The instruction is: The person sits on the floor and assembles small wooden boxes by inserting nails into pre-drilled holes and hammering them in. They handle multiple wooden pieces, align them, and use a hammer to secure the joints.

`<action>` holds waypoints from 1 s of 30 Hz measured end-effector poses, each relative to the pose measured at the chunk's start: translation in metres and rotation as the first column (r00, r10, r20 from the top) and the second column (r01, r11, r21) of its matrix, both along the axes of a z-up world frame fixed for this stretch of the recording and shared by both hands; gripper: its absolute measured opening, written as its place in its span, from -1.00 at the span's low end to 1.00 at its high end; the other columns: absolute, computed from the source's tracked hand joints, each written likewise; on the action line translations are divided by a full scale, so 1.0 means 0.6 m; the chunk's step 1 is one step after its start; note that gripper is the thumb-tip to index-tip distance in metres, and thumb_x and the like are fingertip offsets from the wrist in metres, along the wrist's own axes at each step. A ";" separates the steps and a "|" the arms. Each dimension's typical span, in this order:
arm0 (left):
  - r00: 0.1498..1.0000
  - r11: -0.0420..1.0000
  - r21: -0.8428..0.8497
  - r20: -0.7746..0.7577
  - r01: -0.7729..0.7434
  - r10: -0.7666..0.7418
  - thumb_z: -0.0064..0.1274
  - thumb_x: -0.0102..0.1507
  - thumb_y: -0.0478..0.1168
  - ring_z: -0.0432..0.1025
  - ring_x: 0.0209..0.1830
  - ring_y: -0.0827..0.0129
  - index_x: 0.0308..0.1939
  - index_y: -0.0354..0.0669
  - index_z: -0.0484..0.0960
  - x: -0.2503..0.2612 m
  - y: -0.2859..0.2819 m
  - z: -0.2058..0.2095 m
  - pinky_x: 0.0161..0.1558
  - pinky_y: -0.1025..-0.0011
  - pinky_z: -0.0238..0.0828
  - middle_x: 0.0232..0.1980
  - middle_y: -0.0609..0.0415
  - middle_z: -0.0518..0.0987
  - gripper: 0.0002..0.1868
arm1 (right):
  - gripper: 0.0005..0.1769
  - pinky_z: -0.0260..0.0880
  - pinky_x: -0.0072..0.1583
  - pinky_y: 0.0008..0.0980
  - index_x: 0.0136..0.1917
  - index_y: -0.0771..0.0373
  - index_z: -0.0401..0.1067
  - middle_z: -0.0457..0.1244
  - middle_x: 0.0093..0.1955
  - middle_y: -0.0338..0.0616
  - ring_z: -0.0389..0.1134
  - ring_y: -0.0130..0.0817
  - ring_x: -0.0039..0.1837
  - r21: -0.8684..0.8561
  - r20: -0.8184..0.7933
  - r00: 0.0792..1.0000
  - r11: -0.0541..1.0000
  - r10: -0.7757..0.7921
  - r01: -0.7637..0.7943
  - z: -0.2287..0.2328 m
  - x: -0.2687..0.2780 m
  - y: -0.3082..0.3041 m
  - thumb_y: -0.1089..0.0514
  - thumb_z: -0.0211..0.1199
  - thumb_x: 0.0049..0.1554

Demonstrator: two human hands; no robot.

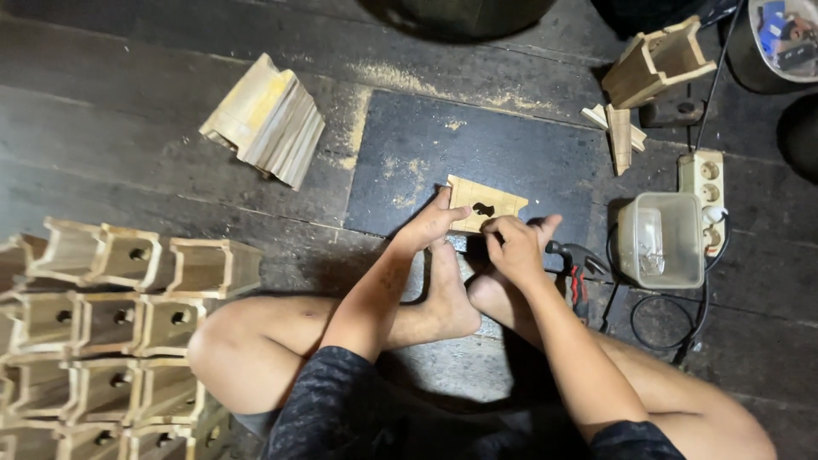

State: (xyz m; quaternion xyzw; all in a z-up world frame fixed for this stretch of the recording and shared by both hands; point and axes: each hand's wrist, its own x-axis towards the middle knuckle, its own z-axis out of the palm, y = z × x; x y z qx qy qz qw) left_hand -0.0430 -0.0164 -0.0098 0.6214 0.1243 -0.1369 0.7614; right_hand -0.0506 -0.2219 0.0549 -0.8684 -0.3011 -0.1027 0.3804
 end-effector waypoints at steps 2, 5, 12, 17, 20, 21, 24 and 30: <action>1.000 1.000 -0.020 -0.001 0.000 0.000 0.17 0.31 -0.28 0.38 0.25 0.24 0.40 -0.30 0.33 -0.001 -0.003 -0.010 0.34 0.16 0.31 0.26 -0.06 0.49 -0.40 | -0.90 0.30 0.25 -0.27 -0.18 0.09 0.54 0.45 -0.18 -0.19 0.52 -0.18 -0.04 -0.015 0.031 0.999 0.999 -0.029 0.030 0.035 -0.013 0.006 0.28 0.36 0.09; 1.000 0.999 -0.024 -0.002 0.023 -0.023 0.21 0.26 -0.31 0.39 0.26 0.17 0.39 -0.31 0.31 0.005 -0.008 -0.009 0.34 0.10 0.29 0.25 -0.12 0.48 -0.35 | -0.90 0.35 0.19 -0.14 -0.18 0.15 0.51 0.44 -0.20 -0.06 0.50 -0.04 -0.05 0.017 0.018 0.999 0.999 -0.030 0.029 -0.043 0.010 0.003 0.31 0.37 0.05; 0.996 0.996 0.085 -0.087 0.002 0.006 0.46 0.07 -0.21 0.50 0.26 0.09 0.25 -0.37 0.58 0.004 -0.019 -0.013 0.26 0.21 0.40 0.17 -0.20 0.63 -0.31 | -0.88 0.50 0.06 -0.06 -0.13 0.20 0.54 0.42 -0.18 0.06 0.50 0.08 -0.03 0.067 -0.044 0.999 0.998 -0.010 0.013 -0.093 0.014 -0.001 0.33 0.36 0.03; 0.998 0.987 0.160 -0.056 -0.021 0.030 0.51 0.06 -0.19 0.51 0.31 0.09 0.27 -0.32 0.60 0.019 -0.009 -0.036 0.32 0.21 0.38 0.21 -0.20 0.65 -0.27 | -0.50 0.30 0.37 0.20 0.26 0.31 0.49 0.36 0.15 0.38 0.27 0.39 0.37 0.012 -0.156 0.981 0.993 -0.113 0.117 -0.042 -0.007 -0.028 0.35 0.43 0.03; 0.997 0.994 0.102 -0.055 -0.046 0.052 0.48 0.10 -0.23 0.51 0.29 0.09 0.32 -0.33 0.55 0.007 -0.004 -0.041 0.33 0.20 0.39 0.22 -0.22 0.64 -0.26 | -0.40 0.27 0.37 0.25 0.29 0.38 0.46 0.29 0.16 0.42 0.23 0.45 0.39 -0.169 -0.188 0.903 0.918 -0.387 0.358 -0.024 -0.041 -0.140 0.14 0.54 0.04; 0.997 0.997 0.052 -0.044 -0.066 0.068 0.45 0.13 -0.27 0.52 0.24 0.09 0.35 -0.34 0.52 0.005 -0.004 -0.040 0.30 0.15 0.43 0.21 -0.24 0.63 -0.27 | -0.41 0.42 0.23 0.17 0.20 0.37 0.51 0.30 0.04 0.27 0.37 0.35 0.23 -0.290 -0.094 0.825 0.808 -0.557 0.513 -0.020 -0.051 -0.189 -0.03 0.59 0.07; 0.998 0.998 0.032 -0.026 -0.050 0.051 0.46 0.14 -0.28 0.52 0.23 0.12 0.36 -0.33 0.49 0.032 0.008 -0.089 0.29 0.14 0.43 0.20 -0.23 0.63 -0.26 | -0.10 0.38 0.29 0.31 0.30 0.41 0.40 0.33 0.23 0.57 0.33 0.47 0.37 -0.531 -0.584 0.476 0.753 -0.657 0.389 -0.044 -0.049 -0.270 -0.26 0.61 -0.04; 1.000 0.999 0.030 -0.009 -0.021 0.021 0.45 0.13 -0.34 0.44 0.32 0.09 0.44 -0.33 0.39 -0.010 0.007 -0.040 0.38 0.07 0.34 0.32 -0.26 0.56 -0.17 | -0.74 0.35 -0.45 0.14 -0.03 0.49 0.43 0.26 -0.28 0.43 0.37 0.29 -0.27 -0.131 -0.828 0.363 0.778 -0.427 0.615 -0.073 -0.076 -0.270 0.31 0.37 0.03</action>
